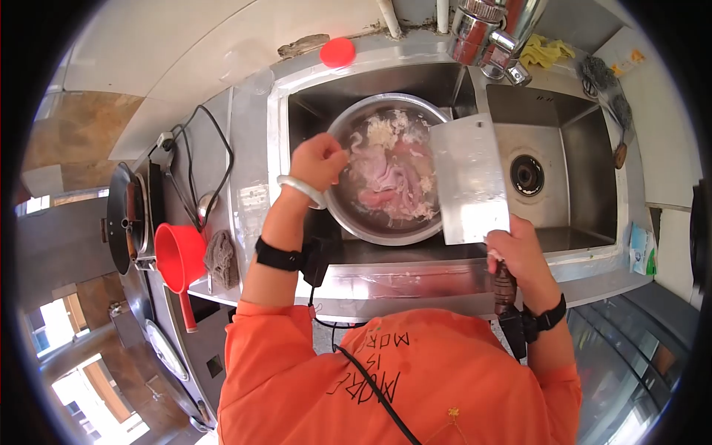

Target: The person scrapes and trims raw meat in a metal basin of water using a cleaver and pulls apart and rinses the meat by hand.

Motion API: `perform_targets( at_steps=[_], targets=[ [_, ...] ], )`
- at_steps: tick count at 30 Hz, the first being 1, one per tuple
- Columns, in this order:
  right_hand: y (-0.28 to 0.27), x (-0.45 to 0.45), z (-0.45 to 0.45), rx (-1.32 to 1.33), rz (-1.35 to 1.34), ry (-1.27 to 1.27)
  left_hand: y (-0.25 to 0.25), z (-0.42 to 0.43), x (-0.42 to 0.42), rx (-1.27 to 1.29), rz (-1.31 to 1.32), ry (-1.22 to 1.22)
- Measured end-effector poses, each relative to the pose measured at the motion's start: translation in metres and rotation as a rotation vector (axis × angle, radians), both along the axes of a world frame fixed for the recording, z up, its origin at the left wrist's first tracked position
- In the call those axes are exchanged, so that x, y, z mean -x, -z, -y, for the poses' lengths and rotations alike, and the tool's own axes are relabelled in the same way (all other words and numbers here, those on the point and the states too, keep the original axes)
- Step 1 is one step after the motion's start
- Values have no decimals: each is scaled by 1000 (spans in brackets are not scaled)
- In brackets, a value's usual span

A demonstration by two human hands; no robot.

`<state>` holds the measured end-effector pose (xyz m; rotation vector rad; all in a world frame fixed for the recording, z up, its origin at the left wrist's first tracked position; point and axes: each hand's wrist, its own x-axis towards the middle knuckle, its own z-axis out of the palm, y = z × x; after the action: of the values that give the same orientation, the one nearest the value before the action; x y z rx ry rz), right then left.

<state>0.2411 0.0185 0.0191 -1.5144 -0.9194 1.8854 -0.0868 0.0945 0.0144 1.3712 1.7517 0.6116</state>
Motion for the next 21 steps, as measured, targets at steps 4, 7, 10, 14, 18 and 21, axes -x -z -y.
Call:
perform_targets(
  at_steps=[4,7,10,14,18,21],
  targets=[
    [-8,-13,11,-5,70,60,103,-4,17,63,-217,197],
    [-6,-16,18,43,94,71,136,-6,17,254,-567,240],
    [-5,-14,14,42,113,105,158,-13,27,317,-526,220],
    [-10,-4,1,-25,167,68,175,-19,37,332,-670,243],
    [-9,8,-7,-62,231,-15,171,-12,22,454,-682,458],
    [-12,16,-8,-35,193,-27,185,-1,-7,463,-719,493]
  ],
)
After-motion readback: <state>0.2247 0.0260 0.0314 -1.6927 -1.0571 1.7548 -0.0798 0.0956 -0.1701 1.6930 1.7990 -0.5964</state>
